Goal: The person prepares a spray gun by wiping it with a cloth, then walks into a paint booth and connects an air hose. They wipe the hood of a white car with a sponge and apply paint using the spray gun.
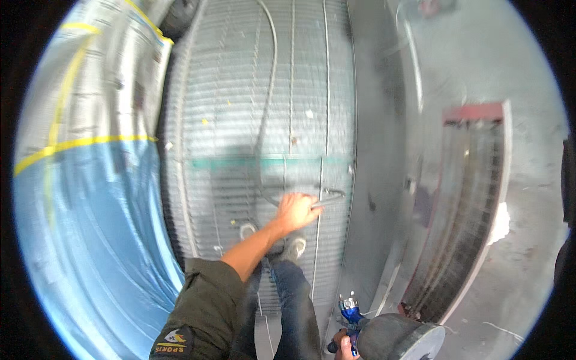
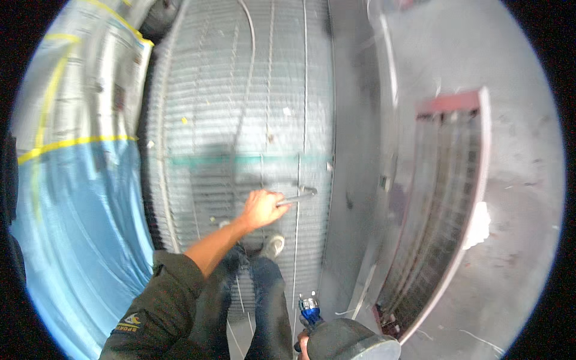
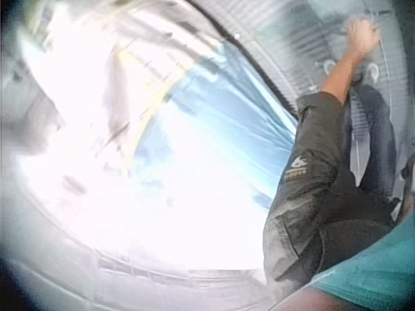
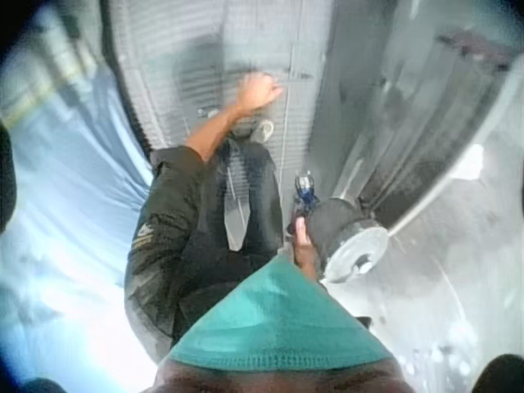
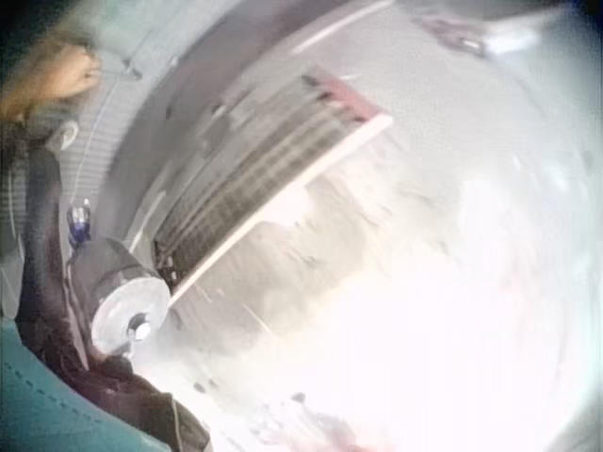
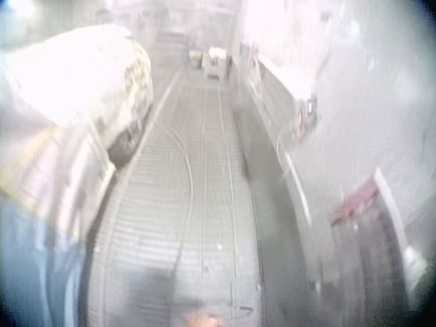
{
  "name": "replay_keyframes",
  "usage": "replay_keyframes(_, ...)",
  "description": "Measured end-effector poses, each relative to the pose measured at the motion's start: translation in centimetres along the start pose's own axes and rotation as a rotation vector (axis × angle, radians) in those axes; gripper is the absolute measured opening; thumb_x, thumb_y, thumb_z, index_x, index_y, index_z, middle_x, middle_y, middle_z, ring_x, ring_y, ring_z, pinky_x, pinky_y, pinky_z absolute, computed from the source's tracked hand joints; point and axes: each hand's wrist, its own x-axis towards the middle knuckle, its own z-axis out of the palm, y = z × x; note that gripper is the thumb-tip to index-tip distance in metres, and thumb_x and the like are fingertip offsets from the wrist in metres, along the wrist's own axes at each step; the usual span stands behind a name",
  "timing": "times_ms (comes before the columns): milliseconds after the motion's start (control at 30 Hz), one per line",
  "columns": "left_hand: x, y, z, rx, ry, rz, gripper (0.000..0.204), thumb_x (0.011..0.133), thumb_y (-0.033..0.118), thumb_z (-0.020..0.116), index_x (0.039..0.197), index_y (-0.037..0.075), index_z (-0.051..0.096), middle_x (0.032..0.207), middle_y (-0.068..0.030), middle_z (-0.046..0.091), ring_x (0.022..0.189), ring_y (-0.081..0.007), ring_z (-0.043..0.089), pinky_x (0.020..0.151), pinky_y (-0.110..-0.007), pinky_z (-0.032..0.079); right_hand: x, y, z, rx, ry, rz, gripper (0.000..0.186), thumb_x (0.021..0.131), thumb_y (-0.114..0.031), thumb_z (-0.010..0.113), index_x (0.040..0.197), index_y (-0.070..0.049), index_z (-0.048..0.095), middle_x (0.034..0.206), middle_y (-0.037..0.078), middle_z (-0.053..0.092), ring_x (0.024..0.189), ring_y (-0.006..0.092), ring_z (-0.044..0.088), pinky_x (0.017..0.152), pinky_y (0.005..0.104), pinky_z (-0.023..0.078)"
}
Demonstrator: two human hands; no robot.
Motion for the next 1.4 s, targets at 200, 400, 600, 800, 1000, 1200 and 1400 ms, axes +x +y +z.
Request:
replay_keyframes(200,-5.2,16.6,-20.5,-0.337,0.247,-0.154,0.042,0.085,0.043,0.068,0.069,0.005,0.065,0.059,-0.0176,0.061,0.058,-0.0381,0.063,0.054,-0.047,0.048,-5.1,-14.5,0.4,0.122,0.058,-0.246,0.005,0.095,-0.006,0.057,0.092,-0.004,0.054,0.072,0.005,0.048,0.061,0.0161,0.042,0.055,0.0333,0.033)
replay_keyframes(400,-14.0,25.2,-32.7,-0.377,0.471,0.011,0.031,0.088,0.027,0.073,0.077,0.0,0.065,0.053,-0.0119,0.049,0.055,-0.0069,0.041,0.049,-0.033,0.039,-8.3,-28.3,-1.5,0.36,0.074,-0.709,0.007,0.096,-0.006,0.056,0.09,-0.005,0.054,0.069,0.004,0.047,0.058,0.015,0.041,0.052,0.0328,0.032)
replay_keyframes(600,-16.0,29.3,-42.0,-0.649,0.708,0.014,0.027,0.086,0.02,0.076,0.073,0.006,0.057,0.058,0.0057,0.044,0.054,-0.0048,0.037,0.049,-0.025,0.032,-5.1,-38.7,-1.7,0.502,-0.041,-1.016,0.009,0.096,-0.006,0.056,0.087,-0.005,0.053,0.067,0.003,0.046,0.056,0.0136,0.04,0.051,0.0319,0.031)
replay_keyframes(800,-10.6,31.0,-50.4,-0.938,0.93,-0.144,0.024,0.09,0.023,0.072,0.079,0.006,0.059,0.066,0.0065,0.051,0.062,-0.0035,0.043,0.056,-0.024,0.037,4.3,-48.3,-1.9,0.458,-0.031,-1.161,0.011,0.094,-0.007,0.057,0.083,-0.003,0.056,0.066,0.002,0.046,0.056,0.0125,0.04,0.051,0.0301,0.032)
replay_keyframes(1000,-6.0,36.5,-52.1,-0.813,0.763,0.11,0.019,0.093,0.021,0.069,0.1,0.004,0.064,0.077,0.006,0.053,0.071,-0.0027,0.045,0.064,-0.023,0.041,2.5,-67.4,-2.8,0.402,-0.216,-1.083,0.008,0.086,-0.005,0.064,0.086,-0.002,0.056,0.065,0.001,0.051,0.052,0.0116,0.048,0.049,0.026,0.037)
replay_keyframes(1200,-3.7,39.5,-58.0,-0.821,0.843,0.363,0.027,0.099,0.016,0.058,0.122,0.001,0.058,0.077,0.0046,0.048,0.07,-0.0046,0.042,0.065,-0.021,0.038,0.5,-86.6,-1.7,0.506,-0.51,-1.334,0.01,0.088,-0.002,0.064,0.095,-0.002,0.057,0.071,0.005,0.054,0.049,0.0093,0.047,0.044,0.0254,0.037)
replay_keyframes(1400,-0.7,39.3,-64.1,-0.783,0.889,0.358,0.026,0.1,0.018,0.056,0.119,0.001,0.059,0.077,0.0044,0.048,0.069,-0.0044,0.042,0.065,-0.022,0.039,-9.1,-102.7,1.8,0.693,-0.582,-1.301,0.028,0.097,-0.016,0.059,0.073,-0.013,0.045,0.058,-0.007,0.032,0.049,0.0039,0.028,0.049,0.0237,0.028)
